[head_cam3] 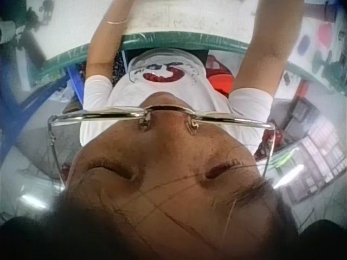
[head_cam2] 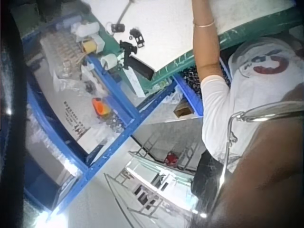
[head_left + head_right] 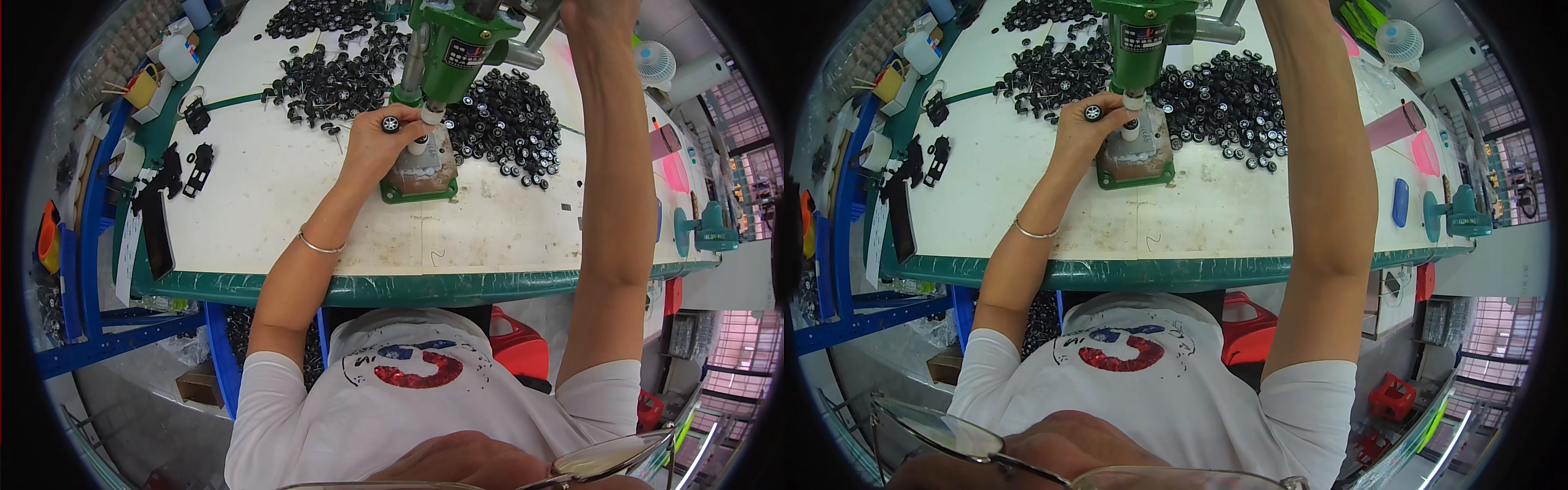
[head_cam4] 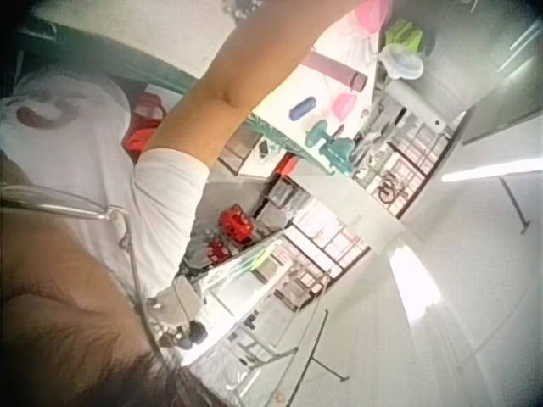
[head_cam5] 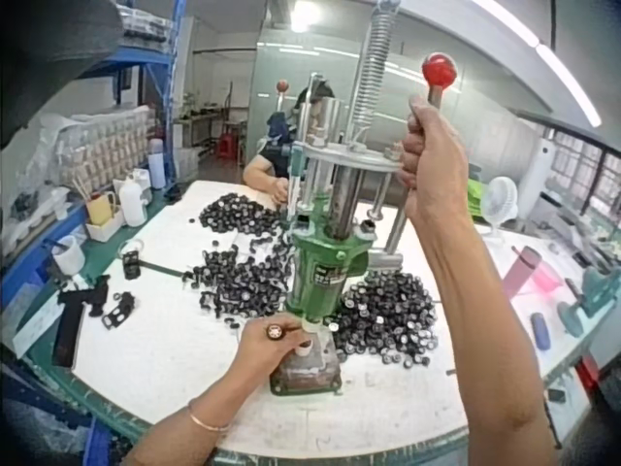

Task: Assembling small black plastic components using a manual press machine at a factory workbench.

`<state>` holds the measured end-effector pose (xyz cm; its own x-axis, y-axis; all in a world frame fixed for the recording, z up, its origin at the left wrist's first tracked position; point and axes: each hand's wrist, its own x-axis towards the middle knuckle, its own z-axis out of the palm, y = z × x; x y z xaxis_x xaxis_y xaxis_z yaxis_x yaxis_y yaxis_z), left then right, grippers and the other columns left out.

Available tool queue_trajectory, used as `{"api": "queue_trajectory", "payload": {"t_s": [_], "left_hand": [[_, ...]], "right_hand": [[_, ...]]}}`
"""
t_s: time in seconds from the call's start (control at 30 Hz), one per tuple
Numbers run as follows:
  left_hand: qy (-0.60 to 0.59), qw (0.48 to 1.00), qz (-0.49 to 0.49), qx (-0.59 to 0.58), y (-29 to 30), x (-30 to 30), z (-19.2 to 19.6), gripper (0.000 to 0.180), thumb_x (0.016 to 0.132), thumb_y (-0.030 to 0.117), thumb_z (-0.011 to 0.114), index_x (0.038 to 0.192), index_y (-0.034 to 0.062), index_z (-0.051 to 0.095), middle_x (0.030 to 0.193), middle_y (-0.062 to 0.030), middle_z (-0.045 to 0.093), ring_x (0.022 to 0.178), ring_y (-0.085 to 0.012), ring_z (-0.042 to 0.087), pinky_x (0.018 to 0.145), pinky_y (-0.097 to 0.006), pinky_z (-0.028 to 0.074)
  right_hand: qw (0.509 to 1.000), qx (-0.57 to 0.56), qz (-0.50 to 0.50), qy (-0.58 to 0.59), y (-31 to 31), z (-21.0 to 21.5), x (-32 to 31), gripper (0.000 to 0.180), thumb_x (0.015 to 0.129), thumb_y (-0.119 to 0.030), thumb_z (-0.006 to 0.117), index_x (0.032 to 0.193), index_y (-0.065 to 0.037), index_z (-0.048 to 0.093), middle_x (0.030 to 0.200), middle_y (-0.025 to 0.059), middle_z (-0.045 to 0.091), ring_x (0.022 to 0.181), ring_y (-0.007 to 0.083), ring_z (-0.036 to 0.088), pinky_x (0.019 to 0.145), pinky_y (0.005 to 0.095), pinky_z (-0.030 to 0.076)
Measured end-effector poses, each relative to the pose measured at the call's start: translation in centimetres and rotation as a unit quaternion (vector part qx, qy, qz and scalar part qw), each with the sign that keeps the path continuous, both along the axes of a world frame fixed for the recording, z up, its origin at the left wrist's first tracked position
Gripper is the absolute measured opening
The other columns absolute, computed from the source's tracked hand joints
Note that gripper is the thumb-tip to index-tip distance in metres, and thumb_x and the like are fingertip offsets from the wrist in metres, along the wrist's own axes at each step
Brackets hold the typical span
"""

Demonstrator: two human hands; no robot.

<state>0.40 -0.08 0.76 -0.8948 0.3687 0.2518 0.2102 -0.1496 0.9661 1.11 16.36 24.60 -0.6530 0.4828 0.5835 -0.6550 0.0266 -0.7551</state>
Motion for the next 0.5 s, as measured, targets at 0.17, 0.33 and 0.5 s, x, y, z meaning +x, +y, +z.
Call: {"api": "queue_trajectory", "payload": {"t_s": [0.17, 0.33, 0.5], "left_hand": [[-0.009, 1.000, 0.003, -0.007, -0.06, 0.21, 0.33, 0.017, 0.074, 0.010, 0.076, 0.089, 0.0011, 0.073, 0.074, -0.0019, 0.066, 0.069, -0.0063, 0.057, 0.066, -0.023, 0.047], [-0.016, 0.999, -0.004, -0.043, -0.22, 0.23, 0.88, 0.015, 0.076, 0.008, 0.076, 0.090, 0.0015, 0.073, 0.080, -0.0018, 0.069, 0.074, -0.0066, 0.058, 0.075, -0.023, 0.047], [-0.018, 0.999, -0.001, -0.043, -0.09, 0.36, 1.06, 0.015, 0.077, 0.008, 0.076, 0.090, 0.0020, 0.073, 0.079, -0.0016, 0.068, 0.074, -0.0063, 0.059, 0.075, -0.023, 0.047]], "right_hand": [[1.000, -0.002, -0.015, 0.024, -0.36, -0.15, 0.61, 0.025, 0.092, -0.027, 0.057, 0.075, -0.013, 0.046, 0.054, -0.0095, 0.030, 0.040, 0.0018, 0.024, 0.035, 0.0192, 0.017], [1.000, 0.009, -0.009, 0.025, -0.06, -0.10, 0.54, 0.025, 0.092, -0.026, 0.058, 0.074, -0.013, 0.046, 0.055, -0.0095, 0.031, 0.040, 0.0018, 0.024, 0.035, 0.0189, 0.017], [0.999, 0.024, -0.008, 0.034, 0.38, -0.32, 0.15, 0.027, 0.092, -0.026, 0.058, 0.072, -0.014, 0.045, 0.054, -0.0096, 0.029, 0.040, 0.0022, 0.023, 0.036, 0.0195, 0.017]]}}
